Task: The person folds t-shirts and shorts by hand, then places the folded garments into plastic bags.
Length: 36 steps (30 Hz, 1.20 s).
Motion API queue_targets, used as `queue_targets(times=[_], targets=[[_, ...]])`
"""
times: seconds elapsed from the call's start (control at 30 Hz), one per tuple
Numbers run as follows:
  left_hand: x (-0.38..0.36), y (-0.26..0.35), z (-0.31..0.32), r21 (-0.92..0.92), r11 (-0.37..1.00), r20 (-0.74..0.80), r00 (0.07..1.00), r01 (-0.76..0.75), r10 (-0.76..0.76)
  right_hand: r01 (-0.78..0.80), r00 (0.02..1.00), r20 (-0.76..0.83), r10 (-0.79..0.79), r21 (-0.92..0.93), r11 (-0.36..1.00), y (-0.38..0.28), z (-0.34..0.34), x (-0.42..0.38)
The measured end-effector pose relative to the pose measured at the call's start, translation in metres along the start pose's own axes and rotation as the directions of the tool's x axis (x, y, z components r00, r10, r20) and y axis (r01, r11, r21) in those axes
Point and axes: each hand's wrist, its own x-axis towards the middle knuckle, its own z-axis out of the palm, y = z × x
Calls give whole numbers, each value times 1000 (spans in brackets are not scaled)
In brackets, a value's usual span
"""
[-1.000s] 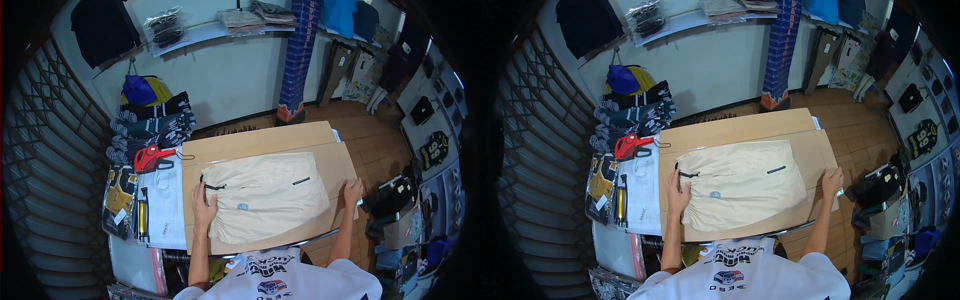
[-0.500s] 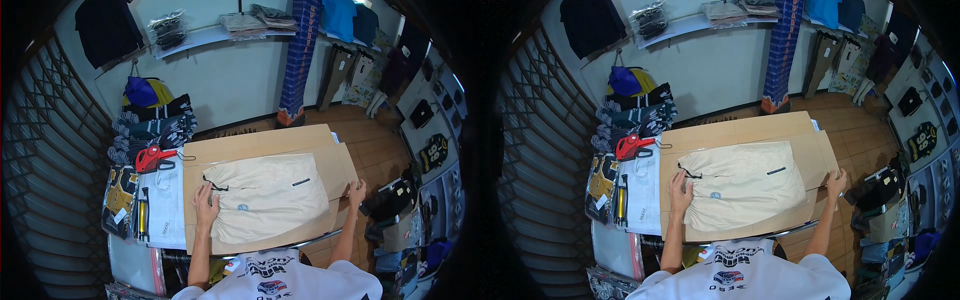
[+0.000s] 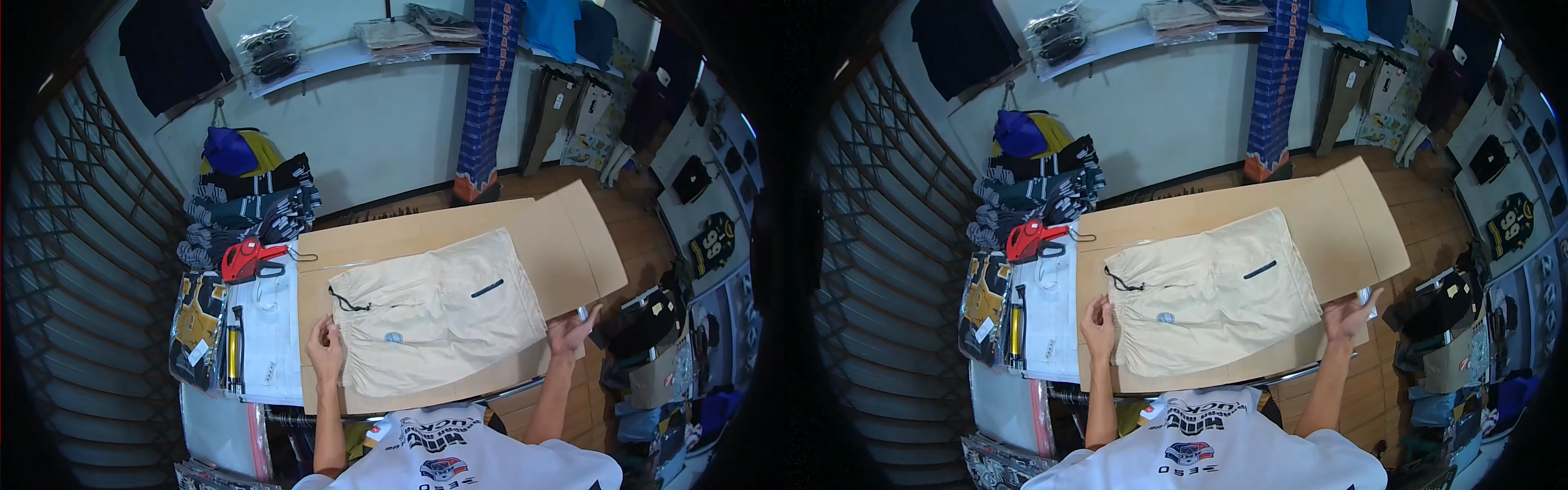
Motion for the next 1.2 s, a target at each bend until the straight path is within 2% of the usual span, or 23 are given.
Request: queue_targets(times=[0.07, 0.1, 0.17, 0.23, 0.27, 0.3, 0.33, 0.4, 0.43, 0.47, 0.5, 0.57, 0.6, 0.67, 0.77, 0.83, 0.9, 0.97, 1.0, 1.03, 1.07, 1.13, 1.2], targets=[[-7, -8, -5, -22, 1000, -5, 1000, -4, 4, -145, 977, -177, 118, -152, 978, 20, 18, -13], [-9, -12, -7, -48, 999, -10, 1000, -13, 12, -151, 976, -180, 123, -153, 977, 30, 17, -17], [-10, -23, -12, -114, 993, 0, 1000, 13, -13, -290, 915, -381, 132, -395, 872, 57, 0, -21], [-13, -29, -17, -182, 983, 1, 999, 36, -37, -320, 947, -151, 282, -443, 837, 89, -15, -29], [-13, -28, -19, -277, 957, 21, 997, 83, -80, -267, 947, -6, 321, -566, 780, 99, -3, -37], [-13, -27, -21, -370, 920, 45, 992, 128, -120, -366, 871, 17, 491, -645, 671, 107, -4, -39], [-14, -26, -24, -370, 920, 33, 992, 126, -122, -226, 757, 321, 569, -688, 689, 113, 32, -48], [-16, -23, -33, -203, 888, 87, 911, 413, -404, -36, 687, 409, 601, -806, 591, 141, 41, -58], [-15, -35, -35, -207, 887, 77, 910, 413, -406, 96, 664, 442, 603, -850, 518, 151, 41, -63], [-13, -56, -35, -132, 943, 44, 952, 305, -302, 229, 638, 472, 609, -871, 435, 160, 45, -70], [-14, -60, -35, -52, 980, 19, 982, 191, -190, 228, 630, 473, 616, -871, 436, 167, 55, -80], [-20, -54, -32, 17, 994, -35, 993, 112, -111, 271, 636, 328, 698, -942, 196, 175, 74, -99], [-21, -48, -28, 90, 995, -74, 997, 33, -26, 274, 626, 333, 705, -941, 201, 182, 73, -101], [-21, -50, -27, 55, 997, -107, 993, 46, -40, 751, 515, 689, 509, -649, 119, 197, 65, -102], [-18, -65, -24, -59, 995, -65, 995, 76, -79, 820, 502, 735, 455, -572, 18, 205, 67, -101], [-21, -52, -19, -144, 989, -54, 997, 42, -50, 825, 498, 747, 440, -565, 26, 205, 66, -100], [-27, -25, -15, -93, 996, -68, 998, -11, 5, 828, 496, 759, 422, -559, 32, 203, 65, -101], [-31, -1, -15, -40, 997, -78, 995, -62, 59, 823, 536, 801, 267, -566, 46, 195, 64, -104], [-31, 9, -14, 11, 993, -27, 993, 118, -117, 824, 535, 802, 267, -565, 45, 190, 62, -104], [-32, 13, -12, 71, 954, 16, 956, 290, -292, 758, 620, 755, 213, -647, 84, 184, 59, -104], [-33, 13, -8, 70, 955, 19, 956, 290, -292, 684, 700, 695, 162, -719, 128, 177, 55, -104], [-35, 13, 1, 276, 960, -46, 997, -50, 66, 633, 754, 648, 110, -761, 143, 162, 44, -104], [-36, 26, 8, 287, 957, -34, 998, -35, 47, 581, 801, 596, 56, -797, 163, 148, 25, -104]])
